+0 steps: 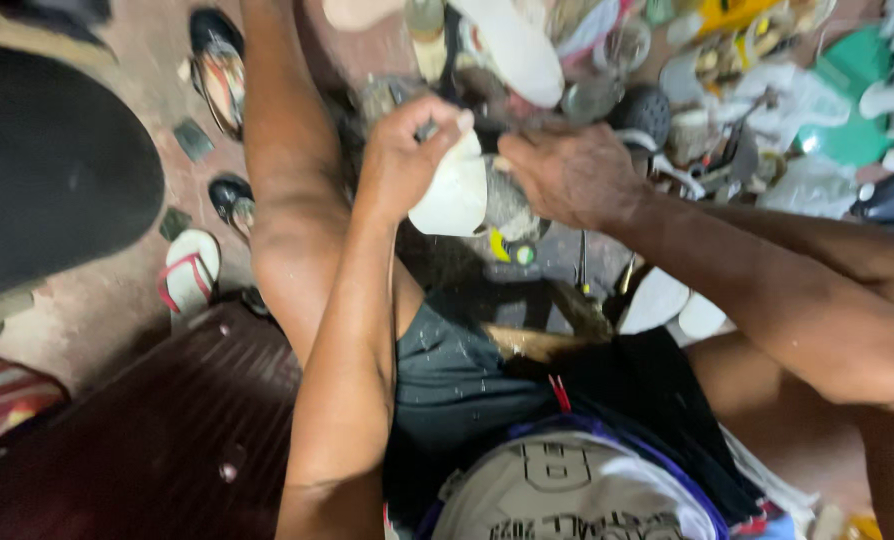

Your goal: The person is repairing a white shoe sole by scraping and smoothing its surface with a small metal tool. They hold the sole in their left hand and use the tool in their right hand to work along the edges and center. The person occasionally wipes the sole with a cloth and continues scraping.

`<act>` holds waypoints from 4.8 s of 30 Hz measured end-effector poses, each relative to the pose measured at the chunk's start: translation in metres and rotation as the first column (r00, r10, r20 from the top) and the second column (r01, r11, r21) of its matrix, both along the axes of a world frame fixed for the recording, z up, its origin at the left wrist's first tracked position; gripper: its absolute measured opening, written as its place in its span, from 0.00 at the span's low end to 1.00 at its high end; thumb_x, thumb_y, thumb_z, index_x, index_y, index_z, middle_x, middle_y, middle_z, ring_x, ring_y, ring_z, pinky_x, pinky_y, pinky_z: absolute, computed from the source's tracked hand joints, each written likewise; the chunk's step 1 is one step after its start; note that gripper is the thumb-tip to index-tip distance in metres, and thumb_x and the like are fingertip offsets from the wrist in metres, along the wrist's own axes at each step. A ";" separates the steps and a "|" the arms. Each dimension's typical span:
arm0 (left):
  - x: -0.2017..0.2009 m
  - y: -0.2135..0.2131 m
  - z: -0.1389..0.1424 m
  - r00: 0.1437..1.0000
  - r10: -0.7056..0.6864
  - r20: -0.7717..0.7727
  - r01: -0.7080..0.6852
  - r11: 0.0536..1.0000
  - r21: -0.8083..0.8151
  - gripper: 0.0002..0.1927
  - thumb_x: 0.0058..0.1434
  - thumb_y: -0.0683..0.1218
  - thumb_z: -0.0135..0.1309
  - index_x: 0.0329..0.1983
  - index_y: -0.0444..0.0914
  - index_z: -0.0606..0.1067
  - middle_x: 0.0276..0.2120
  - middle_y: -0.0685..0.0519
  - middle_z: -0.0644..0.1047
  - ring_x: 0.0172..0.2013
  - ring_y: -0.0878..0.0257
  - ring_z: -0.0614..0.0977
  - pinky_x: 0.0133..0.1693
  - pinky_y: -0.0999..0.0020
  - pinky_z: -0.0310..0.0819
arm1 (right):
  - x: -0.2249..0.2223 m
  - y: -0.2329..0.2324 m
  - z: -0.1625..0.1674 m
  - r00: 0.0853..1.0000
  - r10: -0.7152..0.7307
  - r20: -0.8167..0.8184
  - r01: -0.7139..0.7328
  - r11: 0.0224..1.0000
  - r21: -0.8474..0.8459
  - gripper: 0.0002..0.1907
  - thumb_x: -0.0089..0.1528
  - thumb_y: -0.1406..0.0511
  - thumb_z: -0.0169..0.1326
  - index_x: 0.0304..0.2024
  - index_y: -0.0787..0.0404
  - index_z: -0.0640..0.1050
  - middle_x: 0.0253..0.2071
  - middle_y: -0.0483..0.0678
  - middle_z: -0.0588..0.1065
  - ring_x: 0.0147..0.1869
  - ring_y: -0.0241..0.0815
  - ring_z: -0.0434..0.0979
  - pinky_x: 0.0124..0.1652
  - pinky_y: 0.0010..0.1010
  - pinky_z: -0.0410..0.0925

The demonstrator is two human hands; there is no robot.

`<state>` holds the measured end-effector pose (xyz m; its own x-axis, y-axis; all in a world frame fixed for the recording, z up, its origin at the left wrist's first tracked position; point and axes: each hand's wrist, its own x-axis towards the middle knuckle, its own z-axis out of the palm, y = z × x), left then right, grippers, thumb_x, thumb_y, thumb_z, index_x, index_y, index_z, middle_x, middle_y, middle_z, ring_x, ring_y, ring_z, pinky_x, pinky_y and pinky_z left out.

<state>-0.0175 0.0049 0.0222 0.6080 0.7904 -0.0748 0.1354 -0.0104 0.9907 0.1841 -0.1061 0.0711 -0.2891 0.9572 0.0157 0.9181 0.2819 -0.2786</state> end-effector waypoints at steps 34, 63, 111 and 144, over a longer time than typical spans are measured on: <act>0.002 0.004 -0.004 0.999 -0.037 0.011 0.037 0.999 0.000 0.09 0.66 0.44 0.62 0.35 0.34 0.78 0.31 0.56 0.79 0.36 0.72 0.76 0.42 0.73 0.73 | 0.012 0.009 0.005 0.990 0.125 -0.064 -0.124 0.992 0.023 0.08 0.66 0.61 0.50 0.43 0.58 0.73 0.30 0.51 0.77 0.29 0.50 0.79 0.26 0.44 0.70; 0.002 0.000 0.001 0.999 -0.029 0.018 0.031 0.996 -0.079 0.07 0.67 0.45 0.60 0.37 0.35 0.79 0.31 0.57 0.80 0.34 0.73 0.78 0.39 0.73 0.74 | 0.012 0.010 0.009 0.998 0.057 -0.009 -0.057 0.965 -0.256 0.11 0.69 0.58 0.46 0.41 0.58 0.73 0.22 0.51 0.75 0.22 0.53 0.77 0.27 0.48 0.71; 0.008 0.002 -0.010 1.000 0.003 0.017 -0.003 1.000 0.013 0.06 0.66 0.41 0.60 0.36 0.32 0.77 0.32 0.55 0.80 0.37 0.71 0.77 0.44 0.72 0.74 | -0.012 -0.002 0.019 0.993 -0.111 -0.040 0.100 0.970 -0.220 0.09 0.68 0.61 0.51 0.41 0.60 0.73 0.24 0.54 0.77 0.25 0.56 0.79 0.26 0.50 0.70; 0.016 -0.015 0.021 0.950 0.270 -0.158 -0.114 0.770 0.628 0.18 0.67 0.52 0.64 0.32 0.35 0.73 0.36 0.48 0.73 0.41 0.48 0.75 0.43 0.52 0.69 | -0.016 -0.031 0.018 0.992 -0.127 -0.017 0.124 0.986 -0.112 0.08 0.66 0.62 0.52 0.41 0.60 0.72 0.36 0.51 0.78 0.36 0.57 0.81 0.35 0.50 0.72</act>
<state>-0.0016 -0.0100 0.0437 0.4658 0.8156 0.3432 0.4185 -0.5448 0.7267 0.1686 -0.1370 0.0889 -0.1672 0.9821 -0.0863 0.9369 0.1311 -0.3240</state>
